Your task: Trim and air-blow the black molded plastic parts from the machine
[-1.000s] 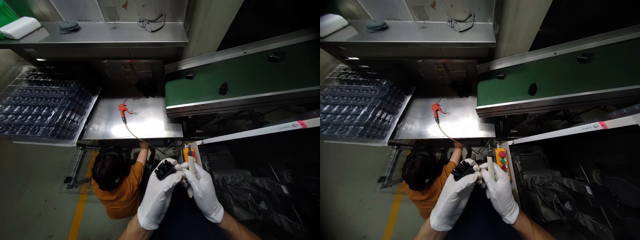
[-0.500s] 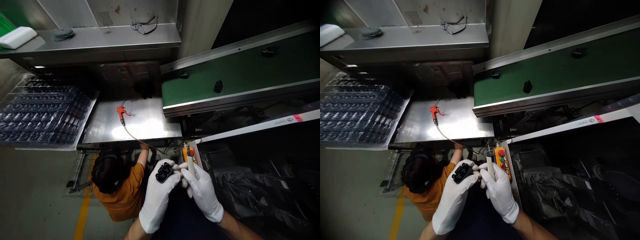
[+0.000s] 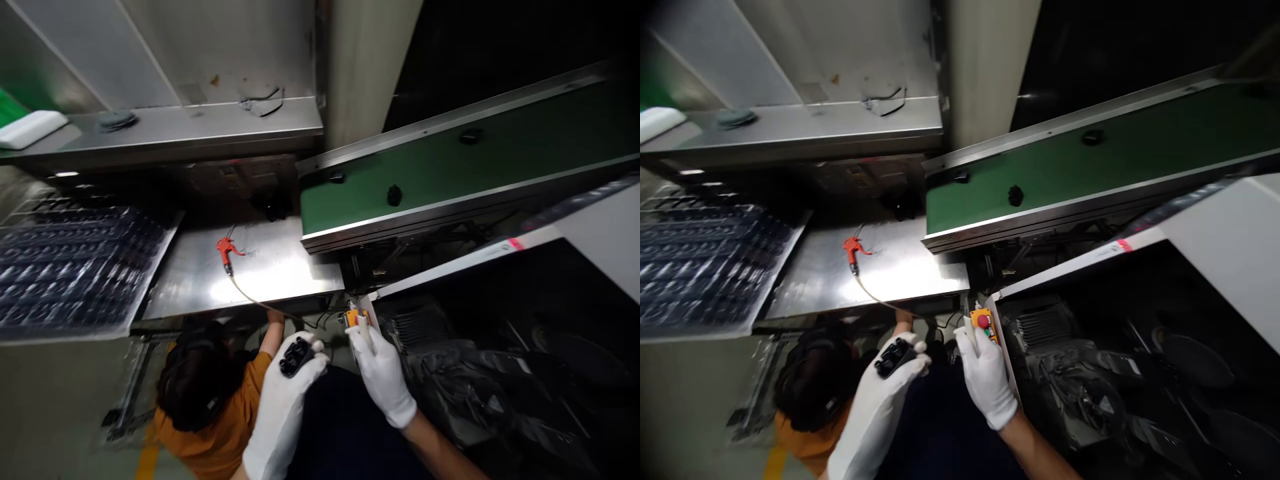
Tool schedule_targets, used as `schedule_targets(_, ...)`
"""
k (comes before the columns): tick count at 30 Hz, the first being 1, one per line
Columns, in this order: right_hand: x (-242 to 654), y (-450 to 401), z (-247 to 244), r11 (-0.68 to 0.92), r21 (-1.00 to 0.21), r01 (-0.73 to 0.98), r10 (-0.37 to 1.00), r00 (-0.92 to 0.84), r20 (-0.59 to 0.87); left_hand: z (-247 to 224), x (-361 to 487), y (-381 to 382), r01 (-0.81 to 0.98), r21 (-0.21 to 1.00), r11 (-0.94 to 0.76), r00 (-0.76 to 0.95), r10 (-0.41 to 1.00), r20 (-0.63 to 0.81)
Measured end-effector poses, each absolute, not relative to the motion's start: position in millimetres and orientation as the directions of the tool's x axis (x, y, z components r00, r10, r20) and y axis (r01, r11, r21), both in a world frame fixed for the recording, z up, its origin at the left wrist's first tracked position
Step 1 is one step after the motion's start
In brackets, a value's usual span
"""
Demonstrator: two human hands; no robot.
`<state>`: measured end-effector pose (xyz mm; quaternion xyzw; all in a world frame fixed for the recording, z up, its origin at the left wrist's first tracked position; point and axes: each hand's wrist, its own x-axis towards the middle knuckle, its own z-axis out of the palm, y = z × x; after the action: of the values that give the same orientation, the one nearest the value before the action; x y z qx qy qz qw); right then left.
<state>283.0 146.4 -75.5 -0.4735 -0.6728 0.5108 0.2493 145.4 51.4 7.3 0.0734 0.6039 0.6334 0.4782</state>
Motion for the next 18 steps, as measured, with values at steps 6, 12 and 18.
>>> schedule_targets(6,311.4,179.8,-183.4,0.185,-0.253,0.950,0.938,-0.247,-0.243,1.8,135.5,63.5,-0.604,0.788,0.118,-0.626,0.542,-0.561)
schedule_targets(12,343.0,181.6,-231.8,0.118,-0.171,0.978,0.907,-0.176,-0.382,11.7,143.3,62.1,-0.414,0.859,0.301,-0.576,0.645,-0.503)
schedule_targets(18,354.7,184.9,-257.7,0.137,-0.181,0.974,0.885,-0.202,-0.419,12.1,150.8,62.9,-0.199,0.863,0.464,-0.327,0.799,-0.505)
